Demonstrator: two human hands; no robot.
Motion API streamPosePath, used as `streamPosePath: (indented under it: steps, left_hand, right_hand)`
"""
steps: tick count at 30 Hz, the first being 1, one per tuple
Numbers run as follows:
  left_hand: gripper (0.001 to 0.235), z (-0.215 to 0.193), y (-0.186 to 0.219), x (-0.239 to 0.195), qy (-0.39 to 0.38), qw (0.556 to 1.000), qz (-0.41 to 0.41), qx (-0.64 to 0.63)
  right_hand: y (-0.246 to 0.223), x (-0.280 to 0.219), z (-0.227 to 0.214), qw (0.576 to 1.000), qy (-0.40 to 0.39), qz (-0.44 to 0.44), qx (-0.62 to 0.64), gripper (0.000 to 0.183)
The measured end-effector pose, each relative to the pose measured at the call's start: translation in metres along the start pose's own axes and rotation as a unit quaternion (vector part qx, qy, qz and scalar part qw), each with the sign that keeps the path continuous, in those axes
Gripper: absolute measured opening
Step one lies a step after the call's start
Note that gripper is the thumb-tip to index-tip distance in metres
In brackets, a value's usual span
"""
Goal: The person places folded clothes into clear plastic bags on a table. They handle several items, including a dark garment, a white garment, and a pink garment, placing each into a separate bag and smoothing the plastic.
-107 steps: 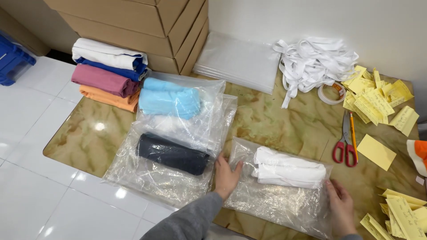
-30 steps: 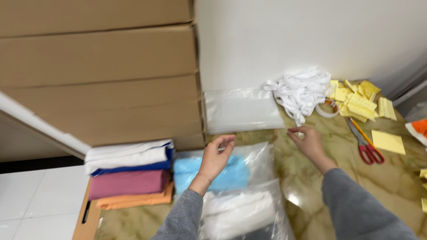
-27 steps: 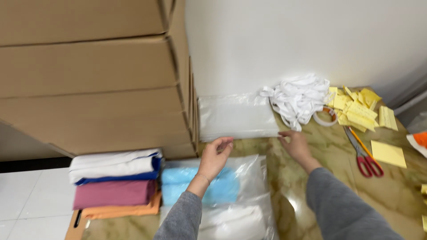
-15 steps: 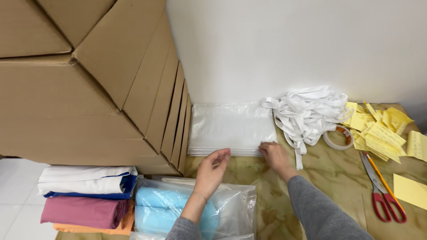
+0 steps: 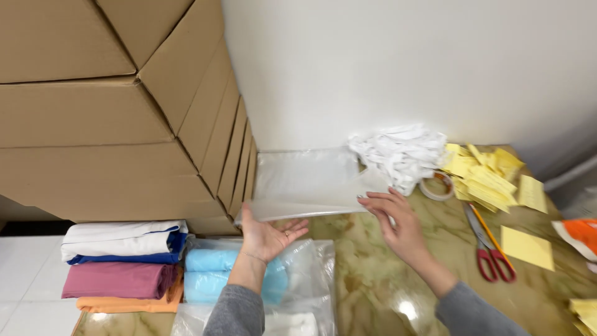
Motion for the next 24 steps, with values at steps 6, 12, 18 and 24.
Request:
streamPosePath:
  steps: [6, 12, 18, 24]
  left_hand:
    - [0.05, -0.012, -0.035, -0.025, 0.01, 0.993, 0.009, 0.116]
    - [0.105, -0.051, -0.123, -0.017, -0.07, 0.899, 0.05, 0.429]
    - [0.117, -0.192, -0.223, -0.022, -0.056, 0.846, 0.03, 0.53]
    - [0.083, -0.323, -0.226, 0.028, 0.065, 0.624, 0.185, 0.756]
  right_hand:
    - [-0.052, -0.104, -0.15, 0.981, -0.026, -0.137, -0.135, 0.037]
    - [-0.067, -0.241, -0.231, 0.954, -0.052, -0.142, -0.257, 0.029]
    - [0.058, -0.463, -0.22, 0.938, -0.177, 0.001, -0.3, 0.027]
    - [0.119, -0.508, -0.201, 0.861, -0.36, 0.314, -0.176, 0.017]
Point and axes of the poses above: each hand's wrist, its own x-axis towards the middle knuckle, its own z-axis out of the palm, y = z × x, the point moved 1 cm from there along x, towards the middle knuckle, and after that the axes turned 15 degrees about -x, right-handed, at the moved point
